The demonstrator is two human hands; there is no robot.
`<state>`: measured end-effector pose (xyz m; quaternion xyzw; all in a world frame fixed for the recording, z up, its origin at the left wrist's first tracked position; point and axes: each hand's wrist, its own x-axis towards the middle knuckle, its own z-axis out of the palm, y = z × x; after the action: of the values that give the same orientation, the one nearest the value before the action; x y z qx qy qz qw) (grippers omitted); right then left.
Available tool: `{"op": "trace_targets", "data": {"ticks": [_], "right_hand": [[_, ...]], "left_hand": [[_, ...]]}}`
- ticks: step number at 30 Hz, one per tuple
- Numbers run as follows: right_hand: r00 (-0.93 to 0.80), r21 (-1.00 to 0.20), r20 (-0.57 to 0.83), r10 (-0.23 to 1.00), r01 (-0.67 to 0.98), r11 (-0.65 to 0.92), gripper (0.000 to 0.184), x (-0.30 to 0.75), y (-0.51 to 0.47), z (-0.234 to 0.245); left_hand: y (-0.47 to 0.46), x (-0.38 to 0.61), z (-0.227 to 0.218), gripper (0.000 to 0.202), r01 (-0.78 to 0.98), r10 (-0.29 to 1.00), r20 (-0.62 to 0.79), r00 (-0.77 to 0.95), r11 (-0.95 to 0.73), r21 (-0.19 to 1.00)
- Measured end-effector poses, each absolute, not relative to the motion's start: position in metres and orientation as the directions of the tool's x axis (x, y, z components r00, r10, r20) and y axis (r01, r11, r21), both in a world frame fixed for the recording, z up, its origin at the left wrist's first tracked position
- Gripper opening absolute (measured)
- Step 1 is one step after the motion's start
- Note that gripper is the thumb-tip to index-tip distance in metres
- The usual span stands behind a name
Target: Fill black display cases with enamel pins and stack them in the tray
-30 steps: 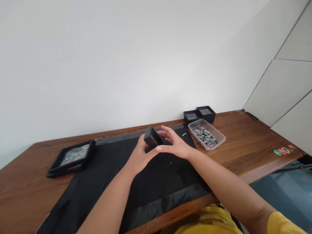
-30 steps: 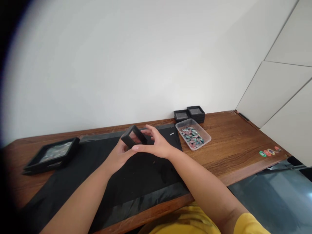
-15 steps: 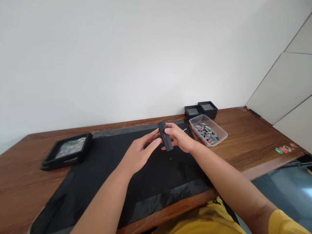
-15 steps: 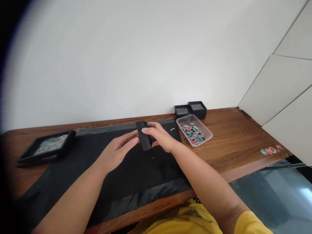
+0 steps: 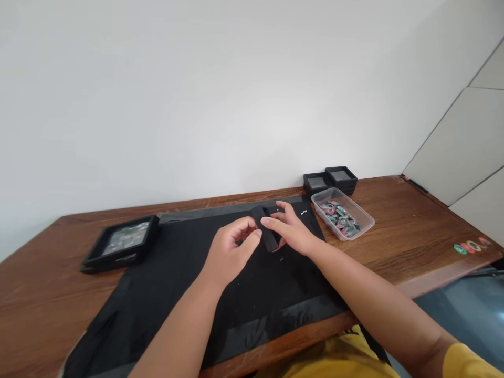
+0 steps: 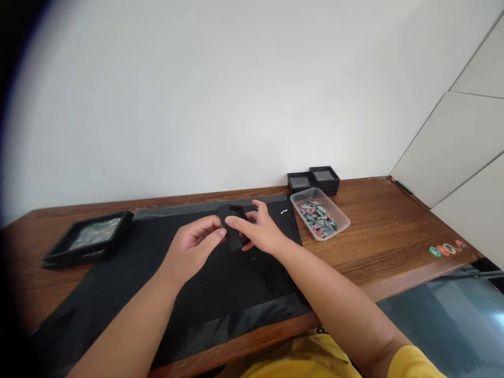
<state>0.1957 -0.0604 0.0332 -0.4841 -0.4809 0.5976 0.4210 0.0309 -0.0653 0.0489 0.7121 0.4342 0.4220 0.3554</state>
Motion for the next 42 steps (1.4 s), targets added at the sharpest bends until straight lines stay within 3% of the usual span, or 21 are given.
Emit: {"op": "trace_targets", "data": {"ticks": [6, 17, 25, 29, 32, 34, 37, 42], "right_hand": [[-0.110, -0.993, -0.113, 0.987, 0.049, -0.108, 0.102, 0.199, -0.064, 0.033], [-0.027, -0.979, -0.023, 0.999, 0.202, -0.017, 0.087, 0.202, -0.062, 0.022], [-0.051, -0.989, 0.001, 0.999, 0.150, 0.009, 0.082, 0.202, -0.061, 0.018], [-0.022, -0.994, -0.066, 0.998, 0.086, -0.063, 0.076, 0.207, -0.058, 0.032], [-0.050, -0.986, -0.167, 0.985, -0.023, -0.168, 0.058, 0.216, -0.057, 0.051], [-0.158, -0.967, -0.229, 0.960, -0.075, -0.243, 0.045, 0.225, -0.056, 0.062], [-0.303, -0.922, -0.292, 0.907, -0.163, -0.351, 0.042, 0.236, -0.056, 0.073], [-0.278, -0.939, -0.318, 0.906, -0.040, -0.342, 0.041, 0.238, -0.056, 0.072]], "left_hand": [[-0.066, 0.038, 0.047, 0.023, 0.059, 0.947, 0.159, 0.279, -0.182, 0.982], [-0.060, 0.046, 0.031, 0.029, -0.025, 0.934, 0.112, 0.339, -0.110, 0.994], [-0.057, 0.044, 0.032, 0.032, -0.012, 0.918, 0.093, 0.385, -0.096, 0.995], [-0.053, 0.039, 0.033, 0.030, -0.015, 0.913, 0.060, 0.403, -0.059, 0.998], [-0.050, 0.033, 0.037, 0.024, -0.041, 0.929, 0.056, 0.366, -0.044, 0.998], [-0.049, 0.030, 0.040, 0.022, -0.092, 0.933, 0.067, 0.354, -0.037, 0.995], [-0.048, 0.027, 0.042, 0.029, -0.167, 0.940, 0.065, 0.335, -0.008, 0.986], [-0.045, 0.027, 0.037, 0.049, -0.223, 0.983, -0.007, 0.182, 0.048, 0.974]]}}
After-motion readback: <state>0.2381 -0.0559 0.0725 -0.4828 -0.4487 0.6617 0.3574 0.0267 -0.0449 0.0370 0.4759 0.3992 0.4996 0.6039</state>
